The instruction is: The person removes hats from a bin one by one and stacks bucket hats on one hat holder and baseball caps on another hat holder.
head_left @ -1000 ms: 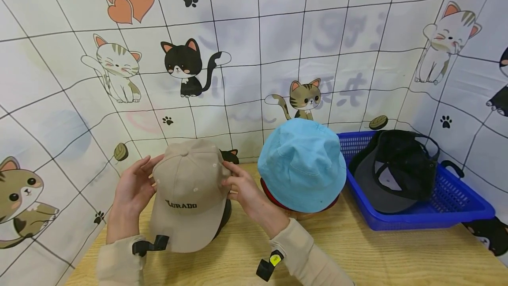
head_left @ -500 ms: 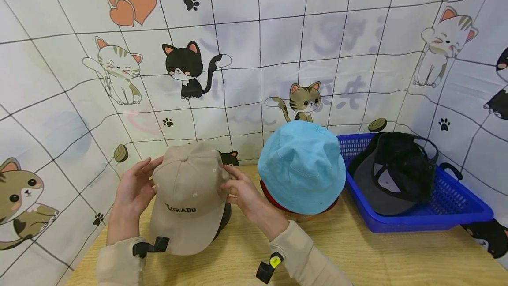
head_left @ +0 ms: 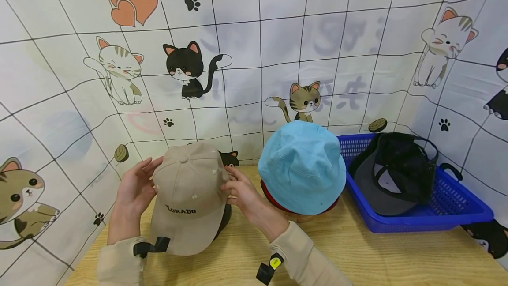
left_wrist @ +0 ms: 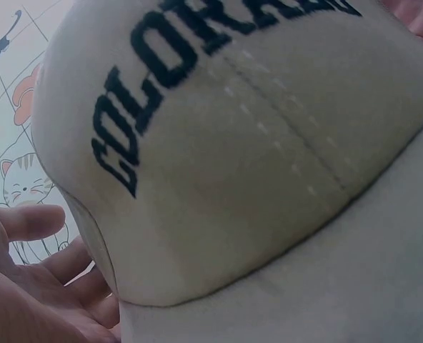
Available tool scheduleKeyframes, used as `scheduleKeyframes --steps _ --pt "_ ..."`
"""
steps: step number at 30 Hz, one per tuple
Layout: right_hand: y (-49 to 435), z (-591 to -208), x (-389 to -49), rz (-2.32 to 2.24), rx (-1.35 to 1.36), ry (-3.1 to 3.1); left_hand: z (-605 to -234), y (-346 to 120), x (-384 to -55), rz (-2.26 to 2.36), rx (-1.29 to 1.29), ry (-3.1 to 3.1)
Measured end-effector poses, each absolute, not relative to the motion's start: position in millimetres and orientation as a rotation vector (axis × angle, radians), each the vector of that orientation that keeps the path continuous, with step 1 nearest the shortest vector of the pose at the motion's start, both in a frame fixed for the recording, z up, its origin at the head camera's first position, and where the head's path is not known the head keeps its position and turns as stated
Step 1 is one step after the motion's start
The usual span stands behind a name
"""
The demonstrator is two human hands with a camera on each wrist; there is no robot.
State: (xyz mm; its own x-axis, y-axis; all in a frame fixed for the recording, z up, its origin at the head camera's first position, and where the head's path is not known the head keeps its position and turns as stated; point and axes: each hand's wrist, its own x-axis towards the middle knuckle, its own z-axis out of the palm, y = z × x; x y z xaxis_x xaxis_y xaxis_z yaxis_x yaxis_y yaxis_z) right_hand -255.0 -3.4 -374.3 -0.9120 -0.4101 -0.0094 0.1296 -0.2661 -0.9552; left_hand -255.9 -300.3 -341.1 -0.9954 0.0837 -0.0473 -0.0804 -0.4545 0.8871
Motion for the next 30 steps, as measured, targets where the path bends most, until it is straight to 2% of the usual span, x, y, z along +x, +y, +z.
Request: scheduleKeyframes --steps 30 --pt "-3.0 -378.8 -259.0 -2.231 -0.298 1.610 -342.0 -299.6 -258.4 2.643 0.033 1.439"
